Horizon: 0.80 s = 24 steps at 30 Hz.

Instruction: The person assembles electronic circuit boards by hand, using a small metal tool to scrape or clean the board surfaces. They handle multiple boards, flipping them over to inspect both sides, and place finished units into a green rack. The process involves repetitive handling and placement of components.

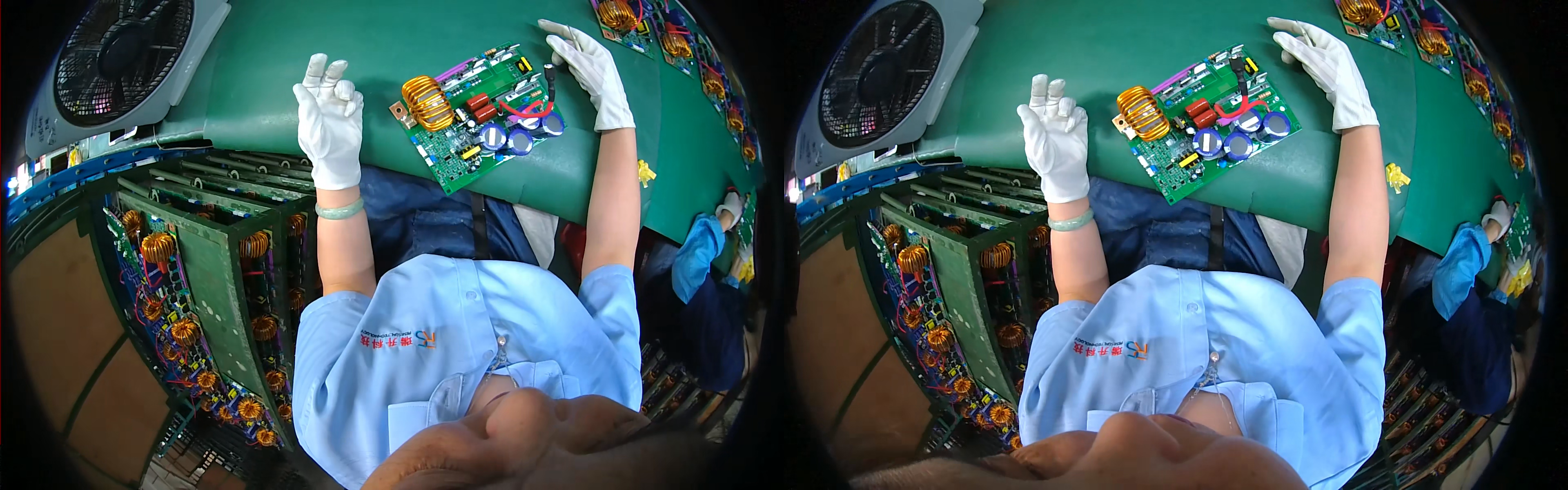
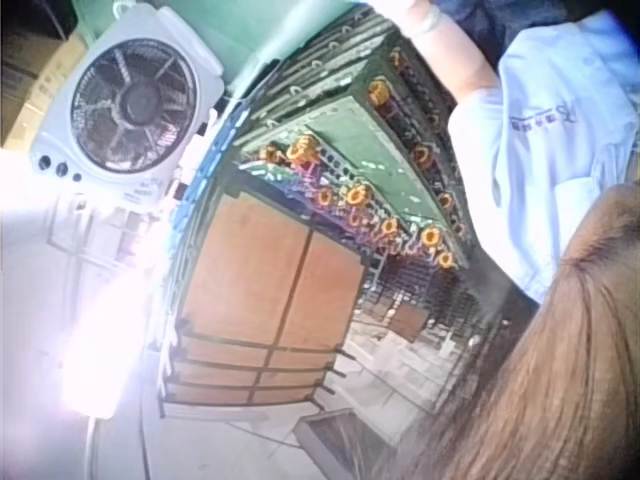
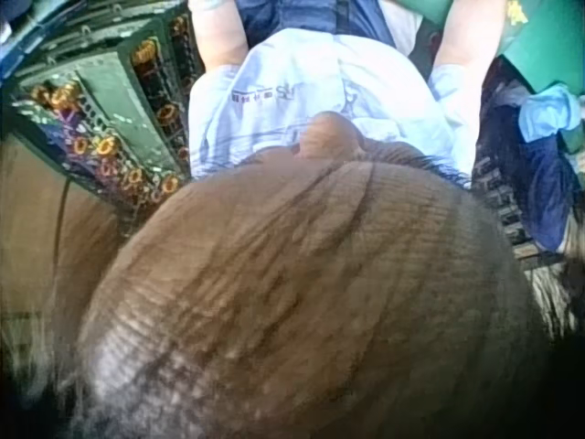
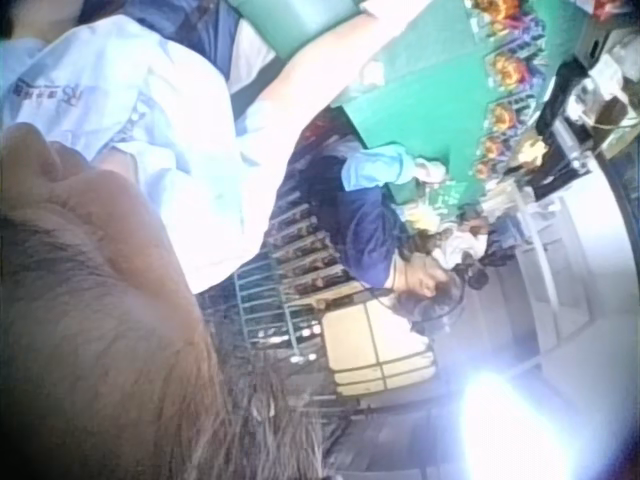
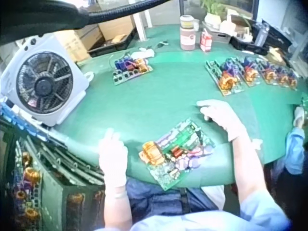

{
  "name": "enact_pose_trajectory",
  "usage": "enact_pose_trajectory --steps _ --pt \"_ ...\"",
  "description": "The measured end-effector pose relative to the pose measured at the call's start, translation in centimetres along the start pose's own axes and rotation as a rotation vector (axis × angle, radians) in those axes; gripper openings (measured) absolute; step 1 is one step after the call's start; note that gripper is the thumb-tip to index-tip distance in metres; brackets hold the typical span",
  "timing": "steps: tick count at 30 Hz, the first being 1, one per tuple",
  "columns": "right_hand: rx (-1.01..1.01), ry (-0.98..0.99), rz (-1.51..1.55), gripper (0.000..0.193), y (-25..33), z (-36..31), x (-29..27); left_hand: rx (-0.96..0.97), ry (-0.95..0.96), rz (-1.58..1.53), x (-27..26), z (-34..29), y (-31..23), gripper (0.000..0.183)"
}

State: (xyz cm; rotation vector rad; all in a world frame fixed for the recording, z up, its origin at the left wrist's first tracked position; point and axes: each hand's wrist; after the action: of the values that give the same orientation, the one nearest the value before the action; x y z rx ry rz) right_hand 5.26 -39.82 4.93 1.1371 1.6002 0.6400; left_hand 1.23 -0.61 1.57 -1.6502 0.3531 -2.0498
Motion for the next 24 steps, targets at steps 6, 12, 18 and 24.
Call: enact_pose_trajectory --steps 6,12,18,24 --pt "-0.043 -0.013 -0.017 0.043 -0.6 0.2 0.1 0.01 -0.014 0.073 0.3 -0.2 0.2 0.048" --pt "-0.078 0.041 0.011 0.047 -0.1 -0.2 0.0 0.013 0.143 0.51 1.1 -0.3 1.0 0.042" --pt "-0.122 0.037 0.062 0.048 -1.1 0.4 0.0 0.305 0.838 1.412 5.5 -0.6 1.3 0.042" --pt "-0.119 0.012 -0.013 0.047 -1.2 0.3 -0.3 0.128 1.222 1.674 10.6 0.8 0.0 0.042"
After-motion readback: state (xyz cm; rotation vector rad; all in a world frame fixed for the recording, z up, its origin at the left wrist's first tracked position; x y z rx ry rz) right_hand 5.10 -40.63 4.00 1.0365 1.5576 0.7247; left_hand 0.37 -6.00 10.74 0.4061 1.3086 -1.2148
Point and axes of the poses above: each hand's wrist, its own z-axis towards the middle knuckle, its own x-axis out of the palm, y = z × x, and after that the axes turned 12 degrees about x, right-handed
